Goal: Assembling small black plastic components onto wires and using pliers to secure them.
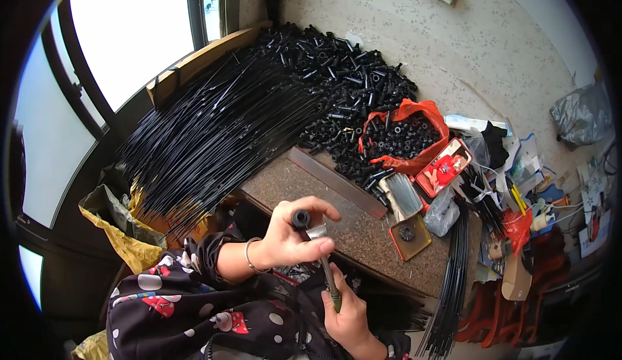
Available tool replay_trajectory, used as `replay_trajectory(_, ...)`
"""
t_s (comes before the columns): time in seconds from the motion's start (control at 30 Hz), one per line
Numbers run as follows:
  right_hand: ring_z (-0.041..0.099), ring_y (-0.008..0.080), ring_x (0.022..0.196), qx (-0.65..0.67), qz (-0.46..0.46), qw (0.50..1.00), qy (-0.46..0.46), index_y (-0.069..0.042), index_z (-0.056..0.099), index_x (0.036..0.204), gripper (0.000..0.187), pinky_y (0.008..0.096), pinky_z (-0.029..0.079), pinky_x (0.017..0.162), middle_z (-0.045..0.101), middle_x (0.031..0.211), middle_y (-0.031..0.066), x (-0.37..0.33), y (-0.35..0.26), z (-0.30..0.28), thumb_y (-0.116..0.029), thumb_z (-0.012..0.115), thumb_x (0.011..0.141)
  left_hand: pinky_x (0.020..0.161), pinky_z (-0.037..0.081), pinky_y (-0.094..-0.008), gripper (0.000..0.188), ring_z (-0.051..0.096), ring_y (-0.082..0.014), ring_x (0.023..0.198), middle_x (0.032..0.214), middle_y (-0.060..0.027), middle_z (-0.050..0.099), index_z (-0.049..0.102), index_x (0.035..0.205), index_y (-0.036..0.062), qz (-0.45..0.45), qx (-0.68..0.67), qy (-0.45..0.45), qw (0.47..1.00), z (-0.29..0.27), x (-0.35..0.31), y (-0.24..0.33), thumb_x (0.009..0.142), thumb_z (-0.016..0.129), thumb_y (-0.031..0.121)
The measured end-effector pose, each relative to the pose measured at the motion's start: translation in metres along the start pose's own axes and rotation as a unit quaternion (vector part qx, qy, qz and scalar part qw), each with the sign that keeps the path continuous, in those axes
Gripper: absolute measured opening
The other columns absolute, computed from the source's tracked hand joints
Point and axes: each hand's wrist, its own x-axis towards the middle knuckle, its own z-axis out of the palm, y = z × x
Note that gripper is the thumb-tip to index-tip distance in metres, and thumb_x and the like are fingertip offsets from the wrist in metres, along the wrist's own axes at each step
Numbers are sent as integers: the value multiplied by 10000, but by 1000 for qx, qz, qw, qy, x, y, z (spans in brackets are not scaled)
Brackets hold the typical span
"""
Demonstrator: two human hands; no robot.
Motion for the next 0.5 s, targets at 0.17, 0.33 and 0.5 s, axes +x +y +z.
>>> replay_trajectory(0.17,497,140,499,9,-8,999,32,33,494,1158,333,268,429,515,568,663,48,2,-1,4,-51,542,839,466,314,-197,233,379,-72,479,574,29,510,619,947,27,24,20,11,999,1,-6,-4,742,673,124)
replay_trajectory(0.33,591,318,697,-15,62,997,-43,56,500,1145,400,348,480,648,599,914,142,29,38,-23,-122,621,808,494,309,-190,244,377,-66,515,609,18,517,602,1030,2,-41,-1,7,999,-12,-1,2,816,606,117)
replay_trajectory(0.5,527,250,667,-273,75,953,105,-13,537,968,268,349,444,618,536,799,91,44,122,-10,-188,628,785,485,274,-182,276,338,-62,505,597,17,489,577,1083,-14,-65,28,-74,995,-21,-7,0,852,555,135)
